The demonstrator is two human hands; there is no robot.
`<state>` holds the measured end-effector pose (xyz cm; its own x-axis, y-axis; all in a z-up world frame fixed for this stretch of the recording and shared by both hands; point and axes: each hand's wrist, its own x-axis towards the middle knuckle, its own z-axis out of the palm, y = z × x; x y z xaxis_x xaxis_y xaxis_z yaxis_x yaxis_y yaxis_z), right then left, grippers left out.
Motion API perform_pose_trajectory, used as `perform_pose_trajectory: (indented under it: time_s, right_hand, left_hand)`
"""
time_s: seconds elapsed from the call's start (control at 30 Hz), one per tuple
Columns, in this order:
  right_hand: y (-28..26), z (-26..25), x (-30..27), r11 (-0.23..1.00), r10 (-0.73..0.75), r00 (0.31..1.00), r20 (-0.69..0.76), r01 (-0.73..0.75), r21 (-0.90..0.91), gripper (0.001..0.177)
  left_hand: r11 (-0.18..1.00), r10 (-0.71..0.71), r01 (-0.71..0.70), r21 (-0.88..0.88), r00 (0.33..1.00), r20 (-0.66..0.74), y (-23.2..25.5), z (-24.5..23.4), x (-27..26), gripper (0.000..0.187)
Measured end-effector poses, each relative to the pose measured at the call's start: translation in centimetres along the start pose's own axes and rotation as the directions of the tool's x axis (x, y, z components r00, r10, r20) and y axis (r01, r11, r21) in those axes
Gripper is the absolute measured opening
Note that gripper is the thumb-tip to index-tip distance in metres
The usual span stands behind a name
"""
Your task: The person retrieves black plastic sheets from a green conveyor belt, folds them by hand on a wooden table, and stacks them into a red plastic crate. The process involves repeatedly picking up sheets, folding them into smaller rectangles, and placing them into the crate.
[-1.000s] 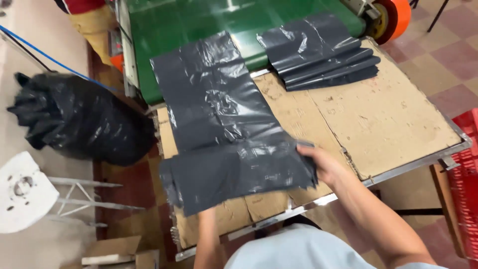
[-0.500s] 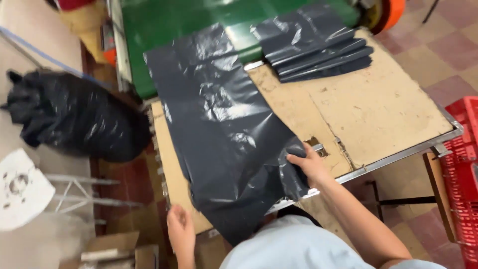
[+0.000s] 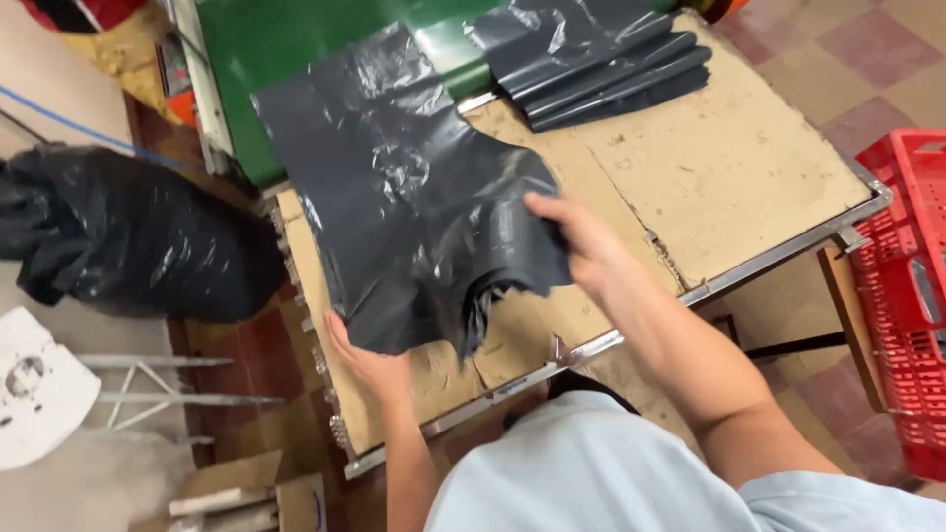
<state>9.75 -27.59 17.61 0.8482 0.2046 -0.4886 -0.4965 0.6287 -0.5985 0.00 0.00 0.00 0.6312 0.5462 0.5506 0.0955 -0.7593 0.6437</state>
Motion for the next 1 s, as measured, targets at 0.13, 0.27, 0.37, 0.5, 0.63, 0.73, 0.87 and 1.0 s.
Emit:
perform_pose_trajectory:
  time_s: [0.13,0.27,0.37,0.5,0.63,0.73,0.87,1.0]
  right_hand:
    - [-0.8,-5.7,1.3,0.983,-0.118,0.982,-0.147,0.095,-0.155,0.036]
    - [-0.3,-9.9,2.2,0.933,-0.236,0.948,-0.211,0.161,-0.321,0.030]
    - [0.3,-8.5,-0.2,0.790,-0.436,0.862,-0.258,0.230,-0.568,0.055]
    - [-0.3,-11.5,-4.2,0.485,-0.633,0.749,-0.193,0.190,-0.854,0.091]
    - [-3.8,-10.8,-11.2,0.678,-0.373,0.924,-0.079,0.214,-0.703,0.056]
    - [-7.0,-11.1,-10.6,0.717,-0.199,0.975,0.095,0.211,-0.664,0.052]
    - [-10.7,-7.0,1.0,0.874,-0.127,0.937,0.325,0.261,-0.410,0.061]
    - [-9.2,-2.4,16.4,0.929,0.070,0.948,0.312,0.052,-0.367,0.066]
  left_hand:
    - [0.878,0.167,-0.195,-0.437,0.981,-0.102,2.6,-1.8,2.8,0.026]
    - [0.847,0.141,-0.028,-0.530,0.975,0.173,-1.6,0.3,2.4,0.014]
    - [0.907,0.171,-0.008,-0.422,0.920,0.351,-2.2,-0.1,2.6,0.027]
    - [0.898,0.233,-0.008,-0.440,0.858,0.459,-1.8,-3.1,1.8,0.038]
    - [0.767,0.226,0.302,-0.566,0.699,0.678,-4.5,-6.2,1.6,0.041]
    - [0.709,0.206,0.430,-0.559,0.632,0.747,-5.5,-7.3,3.8,0.042]
    - [0.769,0.047,0.507,-0.390,0.564,0.825,-5.3,-5.1,13.7,0.044]
    - [0.345,-0.456,0.923,-0.168,0.321,0.830,-0.3,0.8,18.5,0.055]
